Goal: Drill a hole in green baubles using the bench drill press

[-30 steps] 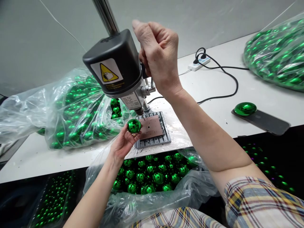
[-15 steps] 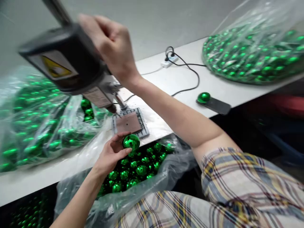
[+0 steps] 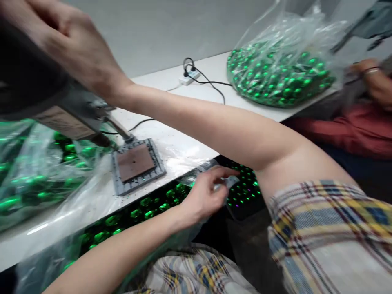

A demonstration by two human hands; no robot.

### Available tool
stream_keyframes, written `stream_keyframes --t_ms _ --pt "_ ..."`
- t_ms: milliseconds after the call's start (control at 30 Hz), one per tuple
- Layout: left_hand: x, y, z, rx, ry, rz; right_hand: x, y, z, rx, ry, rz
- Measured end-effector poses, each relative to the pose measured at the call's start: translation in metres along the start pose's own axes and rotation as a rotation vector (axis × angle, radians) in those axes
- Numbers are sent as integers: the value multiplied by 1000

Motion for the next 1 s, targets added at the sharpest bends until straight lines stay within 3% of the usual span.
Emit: stream_keyframes --t_ms 33,67,167,233,267,300,333,400,467,500,633,700,767,833,900,1000 --pt "-30 -2 -12 50 -151 33 -6 3 -7 -11 -100 67" --pt "-68 -6 -28 111 -345 81 -6 1 -12 25 -93 148" --pt "-201 -26 -93 300 -989 372 -8 -5 -22 77 -131 304" --pt "-285 -37 -132 300 -1349 590 -9 -7 -24 37 -151 381" --pt "-323 -39 -144 236 -1453 657 -8 -7 -24 16 -158 405" --pt "-357 -37 -146 128 -1458 708 -9 -8 -24 -4 -166 418" --pt "-384 -32 -141 -2 -1366 761 -9 -8 -24 -23 -176 423" --pt "-417 -15 -118 -249 -1079 874 -9 -10 -24 -48 -180 418" --pt "-425 4 -96 -396 -831 952 -9 -11 -26 -64 -182 413" --pt "-424 12 -87 -430 -764 973 -9 -11 -26 -72 -181 413" --pt "-420 28 -70 -452 -747 983 -10 -10 -28 -73 -180 394" --pt "-421 25 -74 -413 -818 945 -10 -10 -27 -61 -178 403" --pt "-423 13 -89 -299 -969 709 -9 -9 -27 -69 -165 435" --pt "-418 1 -107 -160 -1062 286 -10 -9 -27 -90 -165 466" --pt "-400 -12 -120 -77 -1002 -92 -10 -9 -27 -100 -172 486" --pt "-355 -30 -133 -61 -840 -318 -10 -9 -28 -104 -183 482"
Point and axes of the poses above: each hand's wrist, its own z-axis towards the middle knuckle, its own x-axis out of the palm, y = z × x, the point moved 6 cm from there along z, towards the middle knuckle
